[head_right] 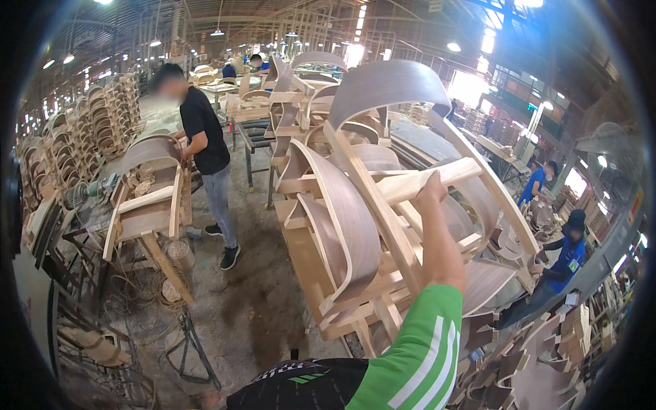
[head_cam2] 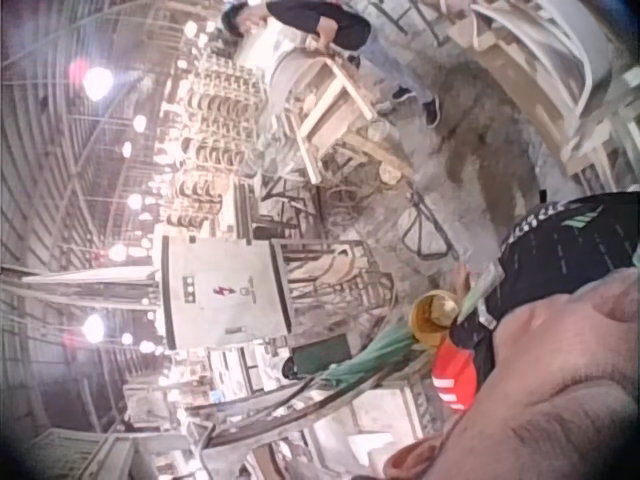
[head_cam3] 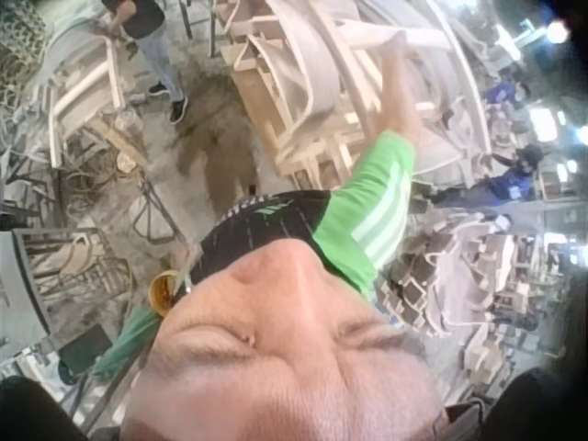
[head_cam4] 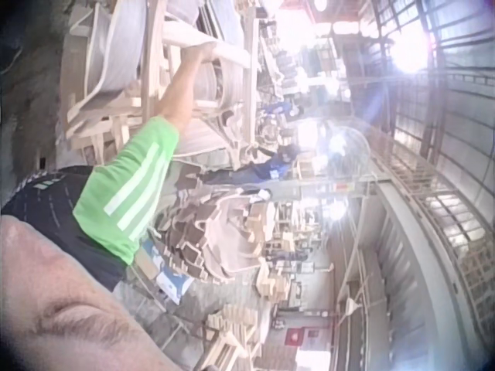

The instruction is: The person assembles wooden chair frames by attaching curved backrests to the base. They repeatedly pick up frames and backrests, align them, and place the assembled units onto a nearby rack.

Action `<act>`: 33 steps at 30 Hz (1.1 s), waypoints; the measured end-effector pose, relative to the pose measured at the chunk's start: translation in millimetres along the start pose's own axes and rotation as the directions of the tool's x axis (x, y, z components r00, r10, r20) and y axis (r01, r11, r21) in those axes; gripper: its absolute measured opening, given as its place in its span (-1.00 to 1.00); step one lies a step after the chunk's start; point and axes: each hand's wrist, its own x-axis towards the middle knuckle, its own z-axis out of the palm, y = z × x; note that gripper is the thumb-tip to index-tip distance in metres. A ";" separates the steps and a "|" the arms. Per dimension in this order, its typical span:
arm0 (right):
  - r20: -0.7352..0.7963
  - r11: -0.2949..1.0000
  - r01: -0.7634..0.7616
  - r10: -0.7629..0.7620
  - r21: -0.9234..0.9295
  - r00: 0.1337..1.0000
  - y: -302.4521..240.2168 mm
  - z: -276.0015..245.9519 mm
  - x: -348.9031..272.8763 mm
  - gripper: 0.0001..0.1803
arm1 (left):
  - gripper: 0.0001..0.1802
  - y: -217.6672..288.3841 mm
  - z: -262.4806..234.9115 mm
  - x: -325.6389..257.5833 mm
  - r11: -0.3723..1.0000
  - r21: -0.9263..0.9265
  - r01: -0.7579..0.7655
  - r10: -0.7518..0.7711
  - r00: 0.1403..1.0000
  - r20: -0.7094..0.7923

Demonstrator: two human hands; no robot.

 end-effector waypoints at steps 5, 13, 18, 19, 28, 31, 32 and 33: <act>-0.084 0.990 -0.120 0.114 -0.069 0.990 45.9 1.4 10.2 -0.26 | -0.73 1.0 36.3 6.6 0.999 0.004 0.054 -0.054 0.998 0.014; -0.166 0.966 -0.212 0.187 -0.146 0.968 93.0 9.4 12.1 -0.29 | -0.74 22.3 64.7 21.6 0.997 0.026 0.079 -0.079 0.997 0.001; -0.223 0.967 -0.174 0.131 -0.185 0.966 113.9 8.7 37.5 -0.32 | -0.75 31.9 81.1 31.6 0.996 0.036 0.086 -0.088 0.995 0.046; -0.221 0.972 -0.147 0.105 -0.181 0.970 111.5 8.3 46.2 -0.33 | -0.75 31.5 86.8 35.1 0.995 0.032 0.091 -0.093 0.993 0.068; -0.230 0.918 -0.390 0.365 -0.075 0.902 145.5 10.9 45.3 -0.33 | -0.76 37.5 88.1 36.1 0.990 0.038 0.137 -0.137 0.991 -0.004; -0.172 0.918 -0.370 0.345 -0.142 0.923 142.4 1.4 72.1 -0.37 | -0.76 38.4 91.0 42.1 0.988 0.028 0.151 -0.152 0.988 0.027; -0.172 0.915 -0.385 0.362 -0.123 0.916 148.8 2.2 74.1 -0.49 | -0.76 38.2 84.9 39.9 0.987 0.028 0.156 -0.157 0.988 0.006; -0.150 0.896 -0.402 0.379 -0.186 0.913 153.8 2.9 76.8 -0.52 | -0.76 38.2 84.9 40.6 0.987 0.026 0.157 -0.157 0.988 -0.003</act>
